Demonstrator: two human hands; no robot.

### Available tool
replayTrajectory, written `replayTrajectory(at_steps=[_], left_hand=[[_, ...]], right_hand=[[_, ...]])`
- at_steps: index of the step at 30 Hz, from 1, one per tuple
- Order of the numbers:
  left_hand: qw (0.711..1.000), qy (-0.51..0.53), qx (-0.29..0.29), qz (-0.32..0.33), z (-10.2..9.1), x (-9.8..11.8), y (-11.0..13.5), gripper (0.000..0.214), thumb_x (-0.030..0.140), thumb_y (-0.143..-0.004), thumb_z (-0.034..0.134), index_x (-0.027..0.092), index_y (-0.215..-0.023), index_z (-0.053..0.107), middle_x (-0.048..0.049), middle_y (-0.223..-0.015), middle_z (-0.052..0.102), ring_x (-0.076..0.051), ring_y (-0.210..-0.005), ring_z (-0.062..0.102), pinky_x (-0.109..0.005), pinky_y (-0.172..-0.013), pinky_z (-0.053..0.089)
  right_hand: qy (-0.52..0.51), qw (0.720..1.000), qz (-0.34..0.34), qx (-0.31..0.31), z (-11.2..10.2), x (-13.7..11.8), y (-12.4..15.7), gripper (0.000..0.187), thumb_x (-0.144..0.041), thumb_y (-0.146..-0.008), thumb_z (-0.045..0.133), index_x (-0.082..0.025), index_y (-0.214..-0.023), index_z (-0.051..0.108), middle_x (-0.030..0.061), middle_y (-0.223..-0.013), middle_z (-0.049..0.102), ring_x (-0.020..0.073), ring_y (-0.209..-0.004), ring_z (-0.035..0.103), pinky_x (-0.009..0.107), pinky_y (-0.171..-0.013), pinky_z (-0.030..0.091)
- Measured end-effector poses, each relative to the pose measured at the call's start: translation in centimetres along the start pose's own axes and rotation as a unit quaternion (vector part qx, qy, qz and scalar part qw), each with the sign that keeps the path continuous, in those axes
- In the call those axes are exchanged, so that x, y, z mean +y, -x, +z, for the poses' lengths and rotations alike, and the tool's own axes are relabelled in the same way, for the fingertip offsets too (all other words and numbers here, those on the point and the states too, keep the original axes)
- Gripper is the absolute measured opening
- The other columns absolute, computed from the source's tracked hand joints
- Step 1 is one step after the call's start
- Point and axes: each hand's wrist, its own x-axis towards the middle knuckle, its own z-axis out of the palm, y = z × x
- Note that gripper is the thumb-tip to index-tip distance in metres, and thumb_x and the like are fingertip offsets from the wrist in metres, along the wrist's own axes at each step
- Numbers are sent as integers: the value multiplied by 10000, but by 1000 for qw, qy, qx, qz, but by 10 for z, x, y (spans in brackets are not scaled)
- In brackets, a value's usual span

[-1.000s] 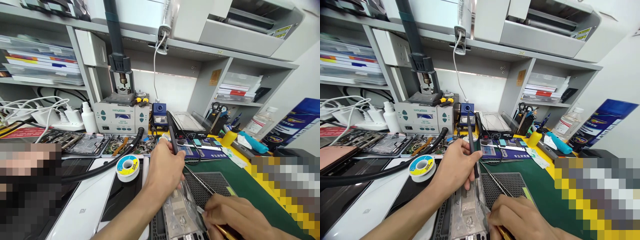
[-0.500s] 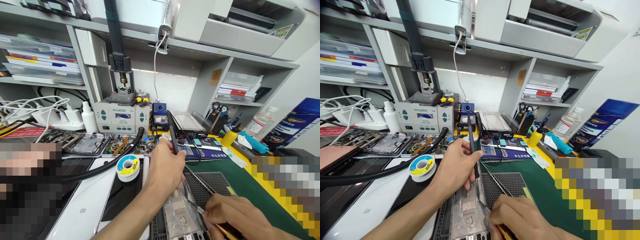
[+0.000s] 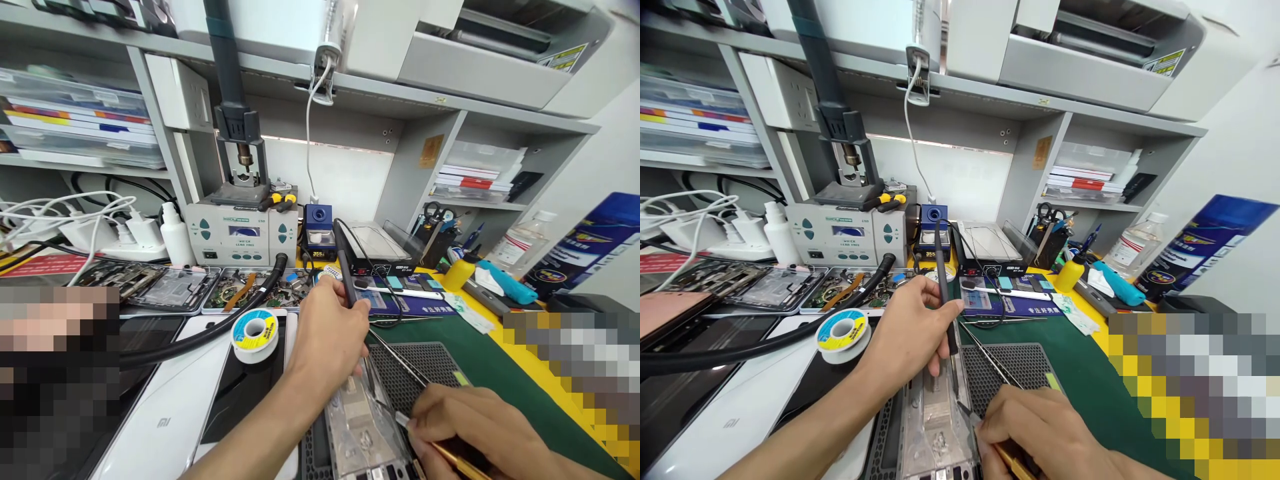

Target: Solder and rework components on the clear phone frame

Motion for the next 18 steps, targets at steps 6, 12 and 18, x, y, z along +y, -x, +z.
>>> replayTrajectory(at_steps=[6,12,18], left_hand=[[998,-18,-49,40,-9,-4,-4,45,214,-1005,580,195,-972,604,50,-577,624,-92,-317,553,-185,-351,363],[997,-43,-63,30,-15,-6,-7,66,157,-990,572,155,-972,635,32,-596,642,-82,-311,528,-192,-357,400],[996,-41,-82,26,-14,-7,-8,107,139,-1001,520,130,-987,626,41,-658,602,-59,-345,495,-189,-369,414]], right_hand=[[-111,991,74,24,-2,4,-6,235,-46,-866,587,-267,-788,603,-82,-615,630,99,-473,611,168,-473,489],[-136,976,169,-5,-1,7,-3,194,-114,-870,620,-244,-727,601,-39,-621,634,131,-493,599,201,-459,492],[-79,994,74,1,-2,2,-3,202,-66,-842,561,-251,-761,571,-67,-590,628,99,-461,584,178,-480,497]])
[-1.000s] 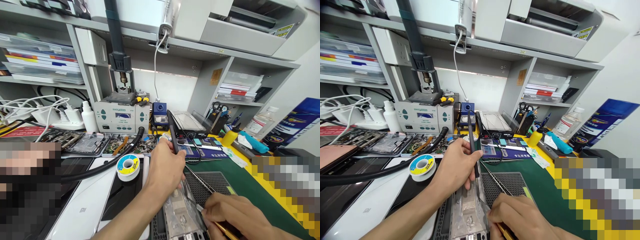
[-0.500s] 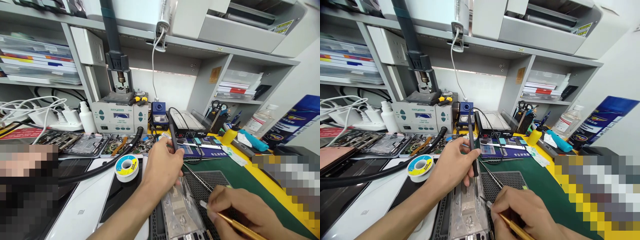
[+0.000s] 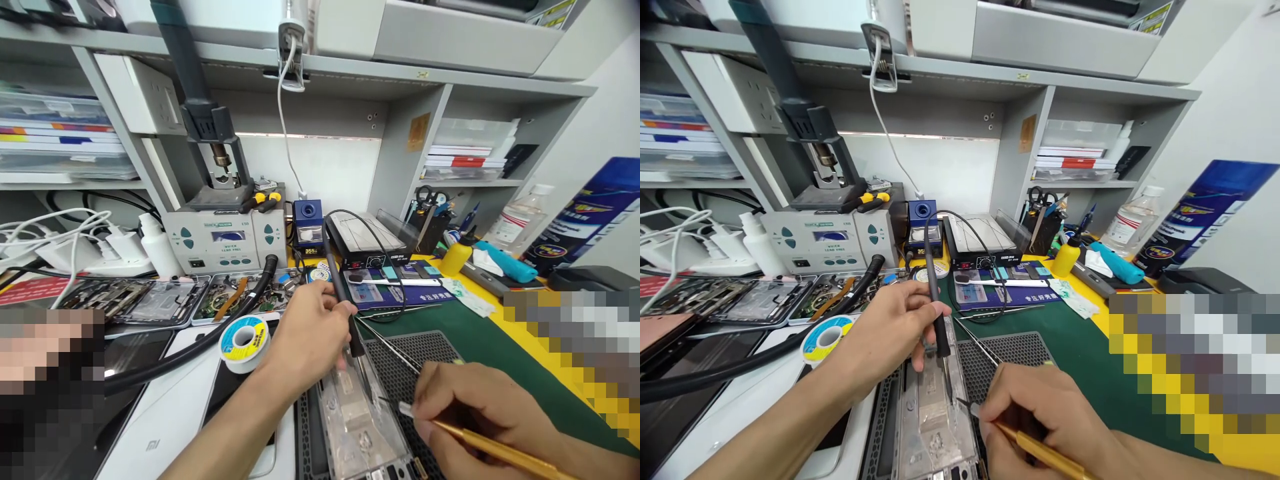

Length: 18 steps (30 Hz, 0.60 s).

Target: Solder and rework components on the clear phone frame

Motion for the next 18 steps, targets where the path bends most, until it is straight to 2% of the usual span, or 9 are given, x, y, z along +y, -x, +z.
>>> replayTrajectory(at_steps=[4,11,14,18], left_hand=[[1000,-2,1,-4,1,2,1,153,119,-1000,483,118,-1016,635,20,-739,596,-70,-438,464,-177,-357,434],[1000,-6,5,-5,3,6,3,174,104,-993,492,122,-1014,663,24,-724,582,-91,-507,470,-173,-365,403],[1000,-7,9,-5,2,6,3,166,116,-993,503,130,-1007,668,32,-700,577,-94,-513,466,-180,-374,390],[1000,-15,19,3,3,3,2,143,123,-983,519,140,-972,660,38,-675,572,-89,-506,460,-186,-391,371]], right_hand=[[68,997,-46,-3,-3,-9,-4,242,-28,-794,537,-254,-782,624,-43,-635,703,111,-501,660,188,-542,560],[131,991,-25,32,8,-13,1,156,-194,-835,755,-278,-737,667,7,-656,686,173,-589,691,213,-529,578],[130,991,-35,19,7,-12,3,154,-189,-840,753,-278,-746,670,14,-673,694,175,-604,698,215,-535,580],[107,992,-59,-27,-1,-9,4,187,-88,-832,667,-273,-802,674,11,-704,723,163,-610,717,214,-568,593]])
